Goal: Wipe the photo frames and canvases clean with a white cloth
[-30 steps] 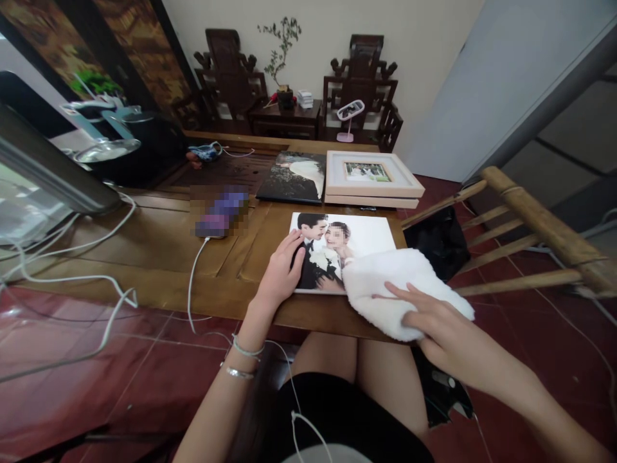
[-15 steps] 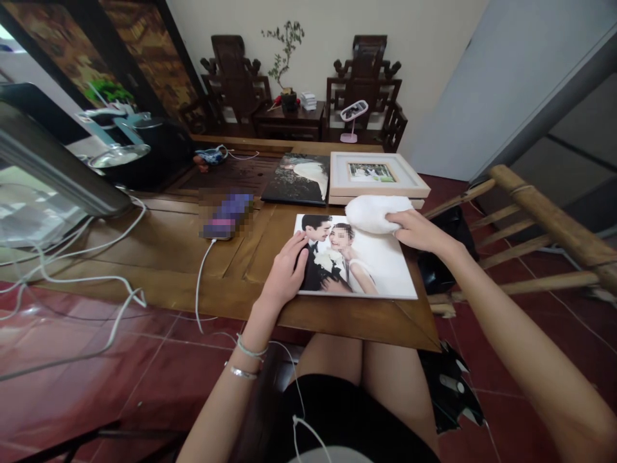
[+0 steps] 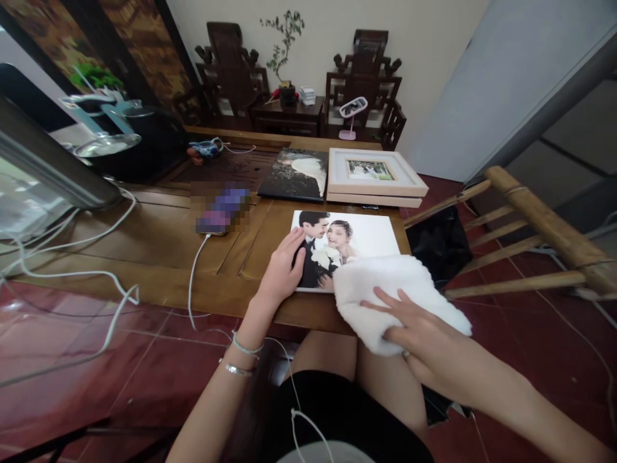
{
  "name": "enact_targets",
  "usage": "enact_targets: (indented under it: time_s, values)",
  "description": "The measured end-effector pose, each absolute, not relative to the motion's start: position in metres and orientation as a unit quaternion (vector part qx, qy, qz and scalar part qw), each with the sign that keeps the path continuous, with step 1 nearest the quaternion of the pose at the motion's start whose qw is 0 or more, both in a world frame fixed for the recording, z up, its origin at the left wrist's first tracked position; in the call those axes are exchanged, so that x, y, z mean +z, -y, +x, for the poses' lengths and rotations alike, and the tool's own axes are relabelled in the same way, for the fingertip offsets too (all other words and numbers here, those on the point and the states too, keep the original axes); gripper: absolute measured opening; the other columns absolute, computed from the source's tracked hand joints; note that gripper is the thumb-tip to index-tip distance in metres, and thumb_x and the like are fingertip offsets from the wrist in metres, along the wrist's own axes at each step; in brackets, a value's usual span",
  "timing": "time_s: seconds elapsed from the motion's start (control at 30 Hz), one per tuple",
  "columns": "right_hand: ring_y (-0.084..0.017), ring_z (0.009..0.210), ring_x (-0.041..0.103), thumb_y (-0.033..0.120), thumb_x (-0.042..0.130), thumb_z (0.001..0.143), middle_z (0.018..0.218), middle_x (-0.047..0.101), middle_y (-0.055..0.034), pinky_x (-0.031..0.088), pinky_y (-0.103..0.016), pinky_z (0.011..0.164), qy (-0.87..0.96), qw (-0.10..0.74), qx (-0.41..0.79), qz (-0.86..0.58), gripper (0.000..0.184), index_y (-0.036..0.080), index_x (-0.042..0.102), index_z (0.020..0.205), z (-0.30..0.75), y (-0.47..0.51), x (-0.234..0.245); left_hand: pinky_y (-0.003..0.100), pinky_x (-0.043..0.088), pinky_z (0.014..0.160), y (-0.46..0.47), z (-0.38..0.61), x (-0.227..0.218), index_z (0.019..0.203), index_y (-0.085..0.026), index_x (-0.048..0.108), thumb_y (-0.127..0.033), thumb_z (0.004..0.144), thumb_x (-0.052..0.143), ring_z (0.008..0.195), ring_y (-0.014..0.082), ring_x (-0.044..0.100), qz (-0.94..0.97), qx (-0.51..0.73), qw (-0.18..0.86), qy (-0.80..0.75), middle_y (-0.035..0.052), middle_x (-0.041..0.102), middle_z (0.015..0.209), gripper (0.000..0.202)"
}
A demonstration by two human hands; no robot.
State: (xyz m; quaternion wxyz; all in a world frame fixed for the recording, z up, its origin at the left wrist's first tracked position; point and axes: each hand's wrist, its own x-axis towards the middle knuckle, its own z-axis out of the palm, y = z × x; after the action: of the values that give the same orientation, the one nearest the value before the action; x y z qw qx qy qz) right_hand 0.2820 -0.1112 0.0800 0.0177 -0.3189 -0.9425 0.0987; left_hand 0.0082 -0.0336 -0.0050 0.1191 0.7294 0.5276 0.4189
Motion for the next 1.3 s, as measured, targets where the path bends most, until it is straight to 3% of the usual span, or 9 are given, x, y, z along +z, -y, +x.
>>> enact_targets:
  time_s: [0.2, 0.4, 0.5, 0.63, 0.73, 0.83, 0.97, 1.17, 1.3]
  values:
    - [-0.029, 0.124, 0.050, -0.001, 0.039, 0.066, 0.127, 0.060, -0.0142, 0.040, -0.047, 0.101, 0.928, 0.013, 0.085, -0.362, 0.049, 0.017, 0.067, 0.101, 0.257, 0.051, 0.082, 0.046, 0.034, 0.113, 0.033, 0.006, -0.006, 0.128, -0.013, 0.056, -0.024, 0.094, 0.039, 0.134, 0.0235, 0.042, 0.731, 0.411, 0.123, -0.531, 0.0136, 0.053, 0.138, 0.040]
    - [-0.027, 0.087, 0.063, 0.005, 0.041, 0.072, 0.098, 0.066, -0.0137, 0.044, -0.036, 0.078, 0.919, 0.022, 0.035, -0.393, 0.039, 0.016, 0.065, 0.101, 0.219, -0.030, 0.081, 0.047, 0.033, 0.113, 0.033, 0.006, -0.006, 0.129, -0.016, 0.055, -0.021, 0.093, 0.038, 0.135, 0.0222, 0.041, 0.732, 0.413, 0.131, -0.526, 0.0107, 0.052, 0.139, 0.040]
    - [-0.031, 0.101, 0.060, 0.002, 0.040, 0.072, 0.103, 0.066, -0.0157, 0.043, -0.042, 0.086, 0.919, 0.031, 0.010, -0.393, 0.042, 0.015, 0.065, 0.104, 0.205, -0.032, 0.074, 0.046, 0.033, 0.113, 0.034, 0.006, -0.005, 0.130, -0.014, 0.055, -0.020, 0.093, 0.039, 0.135, 0.0228, 0.041, 0.731, 0.410, 0.131, -0.530, 0.0125, 0.051, 0.140, 0.041]
    - [-0.038, 0.130, 0.039, 0.000, 0.041, 0.075, 0.137, 0.051, -0.0158, 0.030, -0.061, 0.102, 0.930, 0.035, -0.011, -0.365, 0.043, 0.014, 0.066, 0.107, 0.203, 0.020, 0.059, 0.047, 0.033, 0.113, 0.033, 0.007, -0.005, 0.131, -0.012, 0.053, -0.020, 0.092, 0.039, 0.135, 0.0243, 0.041, 0.731, 0.407, 0.132, -0.532, 0.0148, 0.049, 0.140, 0.042]
    - [-0.040, 0.134, 0.033, 0.000, 0.045, 0.072, 0.143, 0.045, -0.0134, 0.027, -0.066, 0.104, 0.939, 0.026, 0.008, -0.342, 0.041, 0.017, 0.069, 0.100, 0.212, 0.074, 0.055, 0.047, 0.032, 0.114, 0.033, 0.006, -0.007, 0.131, -0.015, 0.053, -0.019, 0.092, 0.039, 0.135, 0.0232, 0.040, 0.731, 0.408, 0.130, -0.531, 0.0121, 0.048, 0.143, 0.042]
    - [-0.039, 0.134, 0.034, -0.001, 0.046, 0.066, 0.142, 0.048, -0.0113, 0.029, -0.064, 0.106, 0.947, 0.031, 0.068, -0.312, 0.045, 0.018, 0.070, 0.099, 0.228, 0.112, 0.061, 0.046, 0.032, 0.114, 0.033, 0.006, -0.007, 0.131, -0.016, 0.053, -0.019, 0.092, 0.038, 0.136, 0.0221, 0.040, 0.730, 0.411, 0.131, -0.529, 0.0110, 0.050, 0.141, 0.042]
    - [-0.028, 0.132, 0.041, -0.003, 0.041, 0.061, 0.135, 0.056, -0.0095, 0.033, -0.052, 0.109, 0.935, 0.039, 0.136, -0.326, 0.057, 0.021, 0.068, 0.106, 0.244, 0.111, 0.072, 0.047, 0.031, 0.114, 0.033, 0.007, -0.007, 0.131, -0.014, 0.052, -0.018, 0.092, 0.037, 0.136, 0.0222, 0.039, 0.731, 0.412, 0.135, -0.527, 0.0121, 0.050, 0.141, 0.042]
    - [-0.032, 0.125, 0.048, 0.004, 0.042, 0.074, 0.123, 0.061, -0.0187, 0.037, -0.051, 0.104, 0.907, 0.042, 0.043, -0.417, 0.042, 0.013, 0.066, 0.107, 0.236, 0.032, 0.072, 0.044, 0.032, 0.114, 0.035, 0.009, -0.004, 0.131, -0.012, 0.052, -0.019, 0.093, 0.038, 0.135, 0.0229, 0.040, 0.726, 0.415, 0.129, -0.533, 0.0140, 0.048, 0.141, 0.041]
    - [-0.034, 0.119, 0.052, 0.003, 0.043, 0.075, 0.117, 0.064, -0.0176, 0.041, -0.051, 0.096, 0.911, 0.030, 0.008, -0.411, 0.042, 0.015, 0.065, 0.109, 0.210, -0.006, 0.070, 0.042, 0.032, 0.114, 0.038, 0.010, 0.002, 0.133, -0.015, 0.049, -0.022, 0.095, 0.038, 0.136, 0.0223, 0.039, 0.725, 0.430, 0.112, -0.527, 0.0133, 0.042, 0.146, 0.041]
